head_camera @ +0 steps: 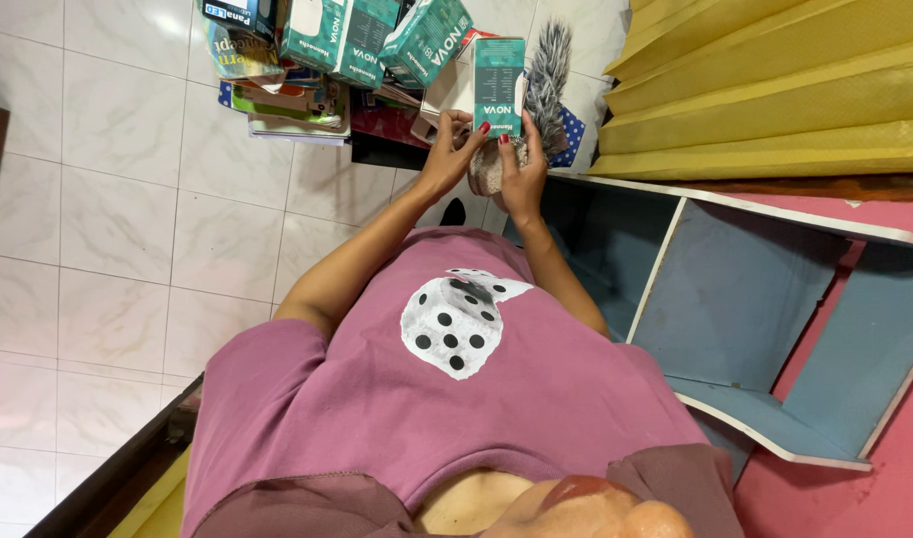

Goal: The person uses a duster to wipe the surfaces and interiors of a shelving unit, then uses a cloth to wipe down boxes containing light bulbs before placing them back on the shelves.

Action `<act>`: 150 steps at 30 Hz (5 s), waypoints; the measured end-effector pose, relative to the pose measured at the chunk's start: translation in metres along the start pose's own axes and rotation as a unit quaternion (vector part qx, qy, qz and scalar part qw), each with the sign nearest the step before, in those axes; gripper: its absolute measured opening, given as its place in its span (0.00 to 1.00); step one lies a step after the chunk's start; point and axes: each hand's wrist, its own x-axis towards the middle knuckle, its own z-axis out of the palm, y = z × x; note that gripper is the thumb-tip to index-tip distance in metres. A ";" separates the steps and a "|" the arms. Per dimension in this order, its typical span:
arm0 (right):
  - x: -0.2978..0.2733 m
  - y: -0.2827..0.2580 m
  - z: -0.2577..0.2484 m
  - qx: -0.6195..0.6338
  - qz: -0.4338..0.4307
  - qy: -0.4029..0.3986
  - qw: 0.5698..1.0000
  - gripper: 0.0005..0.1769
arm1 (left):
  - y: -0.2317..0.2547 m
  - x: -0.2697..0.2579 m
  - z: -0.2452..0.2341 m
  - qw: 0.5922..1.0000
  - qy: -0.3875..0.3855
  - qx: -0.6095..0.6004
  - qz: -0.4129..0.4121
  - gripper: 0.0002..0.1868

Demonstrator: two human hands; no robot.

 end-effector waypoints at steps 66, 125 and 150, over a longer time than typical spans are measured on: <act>-0.106 -0.083 0.000 0.194 -0.064 0.255 0.945 0.27 | 0.101 -0.097 -0.024 0.943 -0.325 -0.005 -0.067 0.37; -0.384 -0.059 -0.132 0.398 -0.066 0.457 0.793 0.32 | 0.033 -0.264 0.186 0.855 -0.518 -0.035 0.007 0.56; -0.267 -0.003 -0.187 0.075 -0.137 0.637 0.755 0.19 | -0.014 -0.113 0.345 0.731 -0.567 0.189 0.327 0.41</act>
